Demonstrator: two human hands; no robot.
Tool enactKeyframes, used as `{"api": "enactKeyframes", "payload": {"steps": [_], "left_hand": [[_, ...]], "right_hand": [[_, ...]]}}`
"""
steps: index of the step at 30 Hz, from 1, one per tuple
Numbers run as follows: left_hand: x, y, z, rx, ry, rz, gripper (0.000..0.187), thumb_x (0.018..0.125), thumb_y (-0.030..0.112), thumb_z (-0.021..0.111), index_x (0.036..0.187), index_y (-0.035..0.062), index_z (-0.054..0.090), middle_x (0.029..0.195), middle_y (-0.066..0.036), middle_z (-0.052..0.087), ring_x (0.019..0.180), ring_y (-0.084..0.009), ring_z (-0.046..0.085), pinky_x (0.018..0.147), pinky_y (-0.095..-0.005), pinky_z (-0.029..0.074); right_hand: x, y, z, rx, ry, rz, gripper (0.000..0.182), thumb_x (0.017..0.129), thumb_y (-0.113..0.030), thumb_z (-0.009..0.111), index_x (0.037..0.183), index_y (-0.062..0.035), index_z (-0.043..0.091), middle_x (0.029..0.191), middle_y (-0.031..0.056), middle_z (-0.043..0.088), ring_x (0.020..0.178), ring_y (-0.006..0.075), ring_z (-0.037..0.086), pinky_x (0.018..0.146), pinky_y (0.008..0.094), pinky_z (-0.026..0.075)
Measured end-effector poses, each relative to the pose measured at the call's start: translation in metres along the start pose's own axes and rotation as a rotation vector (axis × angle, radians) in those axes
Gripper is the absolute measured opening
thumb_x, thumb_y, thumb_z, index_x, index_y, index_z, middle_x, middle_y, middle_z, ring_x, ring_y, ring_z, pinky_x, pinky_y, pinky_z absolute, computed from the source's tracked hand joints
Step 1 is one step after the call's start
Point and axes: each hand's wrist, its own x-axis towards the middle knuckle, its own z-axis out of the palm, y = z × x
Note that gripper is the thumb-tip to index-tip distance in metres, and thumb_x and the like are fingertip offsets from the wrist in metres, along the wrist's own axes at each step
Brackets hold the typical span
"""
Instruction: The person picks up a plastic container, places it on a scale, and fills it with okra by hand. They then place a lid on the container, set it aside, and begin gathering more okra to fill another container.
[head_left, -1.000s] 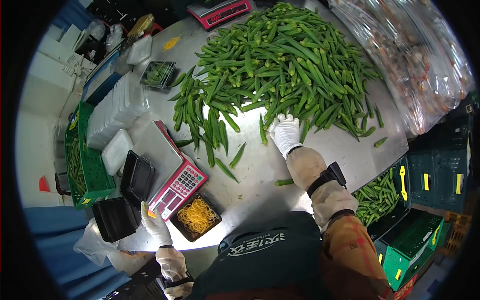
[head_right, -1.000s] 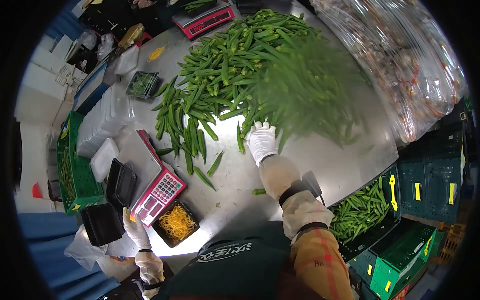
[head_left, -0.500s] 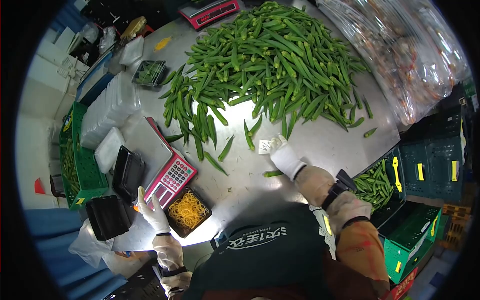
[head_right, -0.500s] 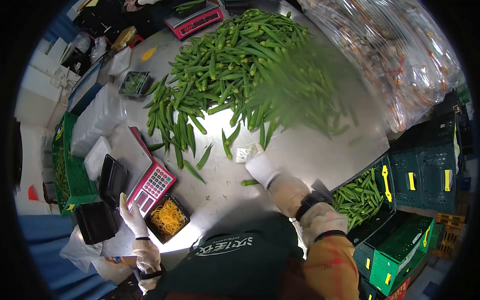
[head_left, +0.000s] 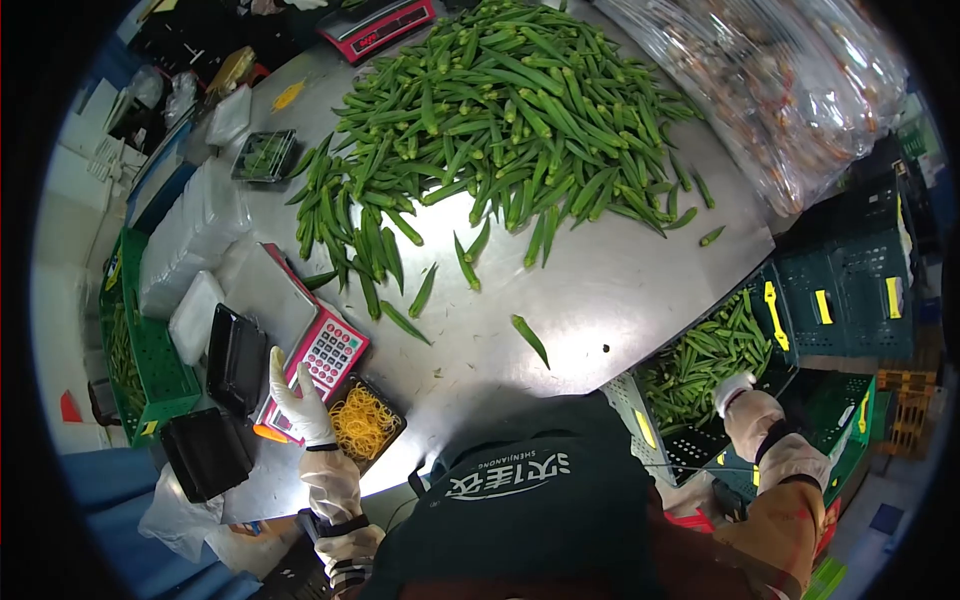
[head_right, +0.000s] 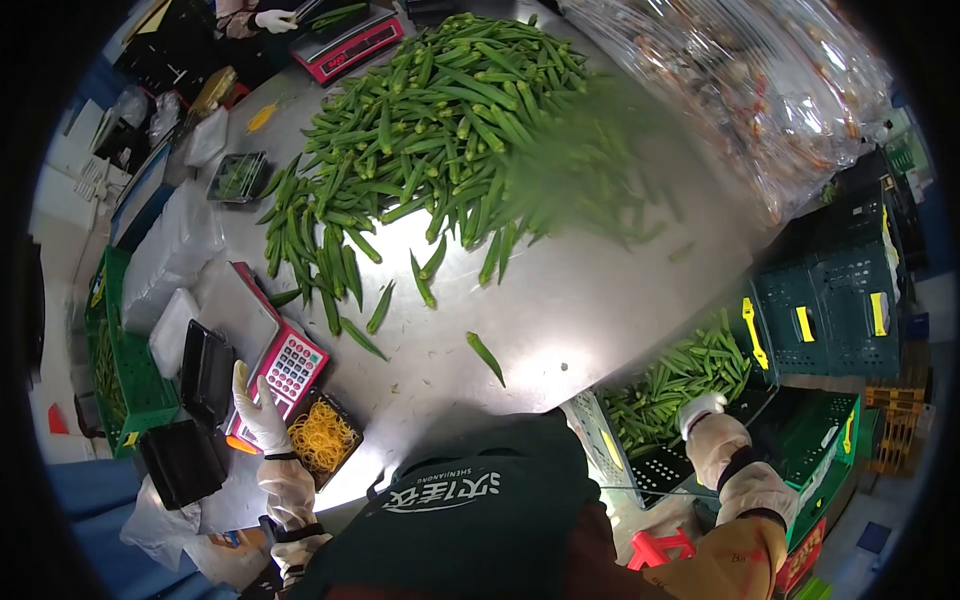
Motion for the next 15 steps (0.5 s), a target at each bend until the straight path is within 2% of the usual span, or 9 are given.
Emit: {"api": "enactKeyframes", "payload": {"steps": [2,4,5,7,9,11,12,13,15], "left_hand": [[0.002,-0.003,0.008,-0.031,-0.02,0.01,0.05,0.089,0.0,0.062,0.136,0.0027,0.048,0.133,-0.014,0.054,0.121,-0.022,0.052,0.104,-0.0336,0.038],[0.003,0.009,0.023,-0.07,-0.064,-0.031,0.049,0.09,0.001,0.062,0.136,0.0024,0.048,0.133,-0.014,0.054,0.121,-0.0217,0.051,0.103,-0.032,0.037],[0.004,0.014,0.032,-0.115,-0.09,-0.053,0.048,0.09,0.001,0.062,0.136,0.0025,0.048,0.133,-0.013,0.054,0.121,-0.0215,0.051,0.103,-0.0318,0.037],[0.002,0.025,0.046,-0.156,-0.136,-0.047,0.046,0.091,0.003,0.061,0.135,0.0015,0.048,0.133,-0.012,0.055,0.121,-0.0207,0.05,0.103,-0.0318,0.037],[-0.004,0.048,0.057,-0.211,-0.166,-0.079,0.045,0.091,0.003,0.06,0.134,0.001,0.048,0.131,-0.011,0.055,0.12,-0.0203,0.051,0.103,-0.0326,0.037],[-0.009,0.059,0.063,-0.244,-0.185,-0.107,0.043,0.091,0.002,0.06,0.132,0.0004,0.05,0.129,-0.011,0.057,0.118,-0.0208,0.052,0.103,-0.0329,0.037],[-0.008,0.059,0.063,-0.208,-0.198,-0.103,0.042,0.091,0.002,0.06,0.132,-0.0001,0.051,0.128,-0.011,0.057,0.117,-0.0207,0.053,0.103,-0.0328,0.038],[-0.009,0.056,0.06,-0.173,-0.209,-0.098,0.041,0.091,0.002,0.06,0.131,-0.0005,0.051,0.128,-0.012,0.057,0.117,-0.0207,0.053,0.103,-0.0326,0.038],[-0.007,0.048,0.055,-0.16,-0.19,-0.091,0.038,0.091,0.001,0.059,0.129,-0.002,0.053,0.126,-0.012,0.058,0.115,-0.0199,0.054,0.102,-0.0321,0.039]], "right_hand": [[0.029,0.025,0.024,0.263,0.277,-0.085,0.033,0.084,-0.028,0.061,0.111,-0.0115,0.069,0.114,0.0109,0.068,0.105,0.0268,0.065,0.088,0.0413,0.052],[-0.013,0.016,-0.04,0.586,0.527,-0.134,0.037,0.081,-0.03,0.063,0.11,-0.0068,0.067,0.104,0.016,0.068,0.096,0.0337,0.065,0.082,0.042,0.052],[0.024,0.003,-0.04,0.709,0.943,-0.289,0.039,0.082,-0.029,0.064,0.113,-0.0066,0.063,0.101,0.0173,0.067,0.094,0.0345,0.065,0.081,0.043,0.052],[-0.046,-0.036,-0.106,0.888,1.087,-0.334,0.044,0.082,-0.025,0.066,0.122,-0.0094,0.059,0.101,0.0156,0.067,0.089,0.0337,0.065,0.08,0.0403,0.052],[-0.087,-0.076,-0.145,0.958,1.018,-0.758,0.051,0.084,-0.025,0.064,0.132,-0.0119,0.051,0.113,0.0149,0.062,0.101,0.0284,0.062,0.089,0.0368,0.05],[-0.092,-0.116,-0.14,0.744,1.151,-0.937,0.061,0.084,-0.026,0.062,0.14,-0.0125,0.042,0.135,0.0149,0.046,0.122,0.0274,0.05,0.104,0.0406,0.039],[-0.076,-0.14,-0.127,0.266,1.431,-0.847,0.066,0.084,-0.028,0.061,0.143,-0.0122,0.036,0.148,0.0144,0.034,0.132,0.0273,0.042,0.111,0.0442,0.031],[-0.072,-0.148,-0.117,0.195,1.252,-0.831,0.075,0.084,-0.029,0.061,0.148,-0.0134,0.026,0.154,0.0114,0.024,0.141,0.027,0.026,0.116,0.0479,0.02],[-0.047,-0.144,-0.09,0.502,1.268,-0.734,0.076,0.08,-0.03,0.065,0.145,-0.0114,0.031,0.147,0.0155,0.035,0.139,0.0312,0.03,0.115,0.0504,0.021]]}}
